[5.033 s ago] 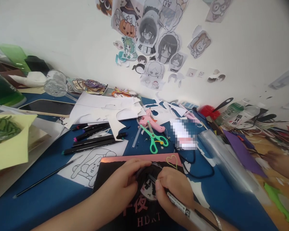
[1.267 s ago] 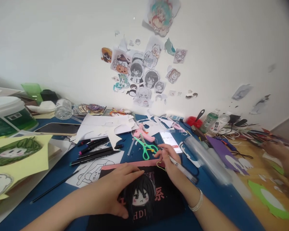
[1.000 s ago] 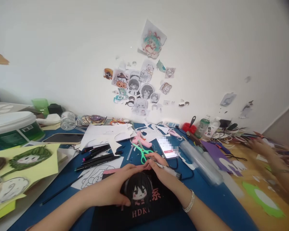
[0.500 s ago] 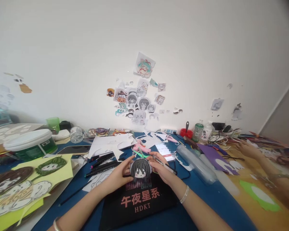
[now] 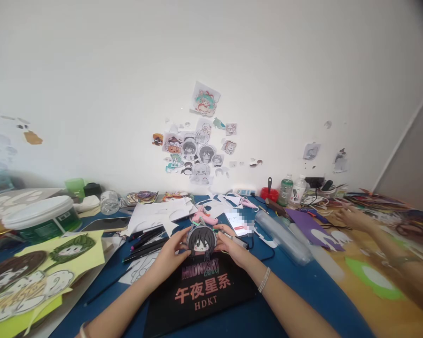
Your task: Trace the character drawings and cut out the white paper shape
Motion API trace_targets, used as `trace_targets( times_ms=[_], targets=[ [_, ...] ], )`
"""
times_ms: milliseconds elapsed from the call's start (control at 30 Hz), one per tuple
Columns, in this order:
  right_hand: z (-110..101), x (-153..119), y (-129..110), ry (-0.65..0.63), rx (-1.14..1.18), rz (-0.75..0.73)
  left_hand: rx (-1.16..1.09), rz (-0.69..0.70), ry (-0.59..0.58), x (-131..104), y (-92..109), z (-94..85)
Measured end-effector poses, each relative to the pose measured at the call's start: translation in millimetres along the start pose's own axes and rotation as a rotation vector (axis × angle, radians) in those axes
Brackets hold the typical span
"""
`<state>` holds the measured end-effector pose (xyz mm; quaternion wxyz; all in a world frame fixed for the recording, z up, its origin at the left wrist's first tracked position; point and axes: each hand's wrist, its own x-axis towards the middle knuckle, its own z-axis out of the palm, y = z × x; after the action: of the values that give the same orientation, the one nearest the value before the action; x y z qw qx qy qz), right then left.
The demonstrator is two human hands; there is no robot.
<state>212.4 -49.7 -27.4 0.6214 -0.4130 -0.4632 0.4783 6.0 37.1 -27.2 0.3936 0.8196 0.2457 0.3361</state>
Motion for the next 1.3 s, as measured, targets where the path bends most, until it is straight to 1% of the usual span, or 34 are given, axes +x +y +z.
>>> trace_targets(
  times_ms=[167,300,467,600,733,833,967,1100,1200,1300],
  targets=[
    [-3,1,4,-0.004,-0.066,-0.015,0.087,-0.005,-0.024,1,3,-0.7],
    [-4,0,4,0.003,-0.093,-0.044,0.097,-0.018,-0.06,0,7,-0.2],
    [-3,-2,2,0.02,-0.107,-0.046,0.109,-0.012,-0.098,0,4,-0.2],
    [-2,-3,-1,0.024,-0.088,-0.054,0.062,-0.01,-0.134,-1,3,-0.4],
    [-1,-4,-3,0.023,-0.085,-0.047,-0.046,-0.049,-0.149,0,6,-0.5],
    [0,-4,-3,0.028,-0.094,-0.053,-0.134,-0.071,-0.144,0,10,-1.8],
    [0,-3,-2,0.036,-0.142,-0.048,-0.176,-0.094,-0.153,1,14,-4.8],
    [1,-4,-2,0.044,-0.167,-0.054,-0.185,-0.111,-0.151,2,9,-4.3],
    [2,-5,-4,0.029,-0.159,-0.052,-0.19,-0.121,-0.121,2,4,-2.1],
    [4,-4,-6,0.02,-0.106,-0.015,-0.175,-0.15,-0.05,3,4,-3.5]
  ],
)
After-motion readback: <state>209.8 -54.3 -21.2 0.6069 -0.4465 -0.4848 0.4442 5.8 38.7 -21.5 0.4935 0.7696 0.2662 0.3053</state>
